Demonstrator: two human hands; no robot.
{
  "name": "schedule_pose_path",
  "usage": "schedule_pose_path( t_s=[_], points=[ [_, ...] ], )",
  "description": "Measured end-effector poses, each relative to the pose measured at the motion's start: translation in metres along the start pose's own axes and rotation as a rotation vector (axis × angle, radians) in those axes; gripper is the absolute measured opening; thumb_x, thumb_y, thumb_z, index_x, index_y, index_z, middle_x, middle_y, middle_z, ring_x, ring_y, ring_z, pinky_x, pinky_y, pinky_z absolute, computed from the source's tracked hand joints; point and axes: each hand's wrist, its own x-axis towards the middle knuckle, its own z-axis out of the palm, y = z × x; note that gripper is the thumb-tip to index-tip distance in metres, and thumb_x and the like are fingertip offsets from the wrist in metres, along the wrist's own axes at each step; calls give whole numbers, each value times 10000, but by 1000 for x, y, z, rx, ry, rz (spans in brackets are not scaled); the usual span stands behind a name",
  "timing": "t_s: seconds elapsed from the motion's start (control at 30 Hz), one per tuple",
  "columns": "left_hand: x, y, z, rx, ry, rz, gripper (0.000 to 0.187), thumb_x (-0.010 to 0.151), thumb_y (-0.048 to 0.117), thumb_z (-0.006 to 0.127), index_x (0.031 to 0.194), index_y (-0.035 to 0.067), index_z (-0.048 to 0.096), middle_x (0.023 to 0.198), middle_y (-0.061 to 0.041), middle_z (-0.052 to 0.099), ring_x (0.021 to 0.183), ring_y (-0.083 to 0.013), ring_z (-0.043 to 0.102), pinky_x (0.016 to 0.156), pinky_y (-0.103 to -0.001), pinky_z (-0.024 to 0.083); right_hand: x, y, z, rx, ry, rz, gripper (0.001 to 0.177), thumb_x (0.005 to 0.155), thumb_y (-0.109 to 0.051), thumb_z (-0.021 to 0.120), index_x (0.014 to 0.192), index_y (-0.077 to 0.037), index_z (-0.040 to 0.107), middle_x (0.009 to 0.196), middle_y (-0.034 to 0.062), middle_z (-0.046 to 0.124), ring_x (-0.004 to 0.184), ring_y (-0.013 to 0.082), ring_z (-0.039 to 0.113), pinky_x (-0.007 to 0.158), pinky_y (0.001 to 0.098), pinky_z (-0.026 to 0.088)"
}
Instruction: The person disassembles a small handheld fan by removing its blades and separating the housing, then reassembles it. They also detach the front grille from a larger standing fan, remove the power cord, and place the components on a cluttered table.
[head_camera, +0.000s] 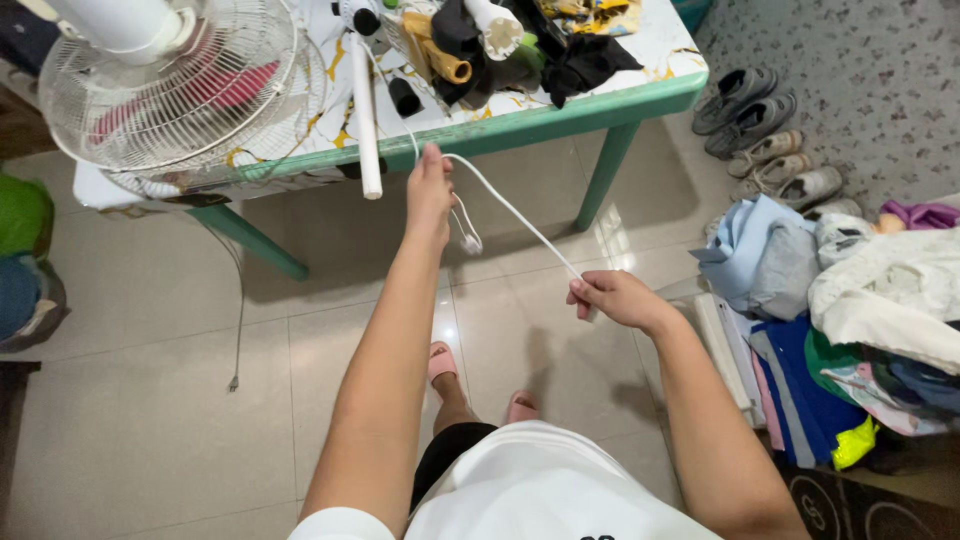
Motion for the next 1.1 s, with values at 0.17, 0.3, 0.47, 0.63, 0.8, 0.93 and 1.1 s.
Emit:
schedule_pose_path(
  t_s=[0.17,0.3,0.47,0.63,0.8,0.93,1.1],
  points=[
    [1,-23,-52,-243,96,-7,437,1067,517,469,884,135,573,693,60,420,544,-59,336,474,-262,287,-16,-32,1,984,-513,-282,354,1124,-307,556,1146,21,687,671,-41,516,596,124,478,654,359,490],
    [-52,-61,-53,672,-107,353,546,1112,432,401,838,68,702,843,-32,691,833,-153,639,792,-311,494,-16,-79,-26,1408,-378,-842,421,1155,-254,508,1550,-113,474,820,32,631,724,143,591,747,340,503],
    [-136,-28,-18,747,-547,228,307,1052,328,534,992,77,699,945,-113,736,935,-256,665,868,-369,504,31,-115,-65,1449,111,-783,694,1087,-63,492,1670,-288,191,1298,77,675,1172,227,690,1131,426,493],
    [-178,54,7,1114,-661,199,246,966,369,604,1079,185,722,910,-100,741,837,-298,682,750,-430,530,80,-86,-41,220,775,-605,227,1196,-131,556,1412,-141,486,1286,158,670,1161,293,632,1037,401,487],
    [-154,79,12,1137,-412,541,184,948,315,650,974,162,750,885,-64,704,877,-319,656,747,-443,518,75,-56,6,-82,215,-209,396,1050,-405,482,1207,-125,715,872,10,684,775,141,652,767,379,535],
    [-115,70,20,1036,-439,687,209,931,343,698,920,144,761,857,-76,665,866,-313,624,750,-432,499,30,-71,31,715,-522,-96,501,1090,-485,426,1178,-63,680,766,6,517,710,144,539,767,429,507],
    [-116,36,51,689,-698,274,226,917,324,712,951,101,702,857,-87,682,825,-280,661,735,-406,532,2,-110,11,1359,-301,-703,245,1104,-329,570,1150,-88,573,895,24,542,837,178,572,887,437,534]
  ],
)
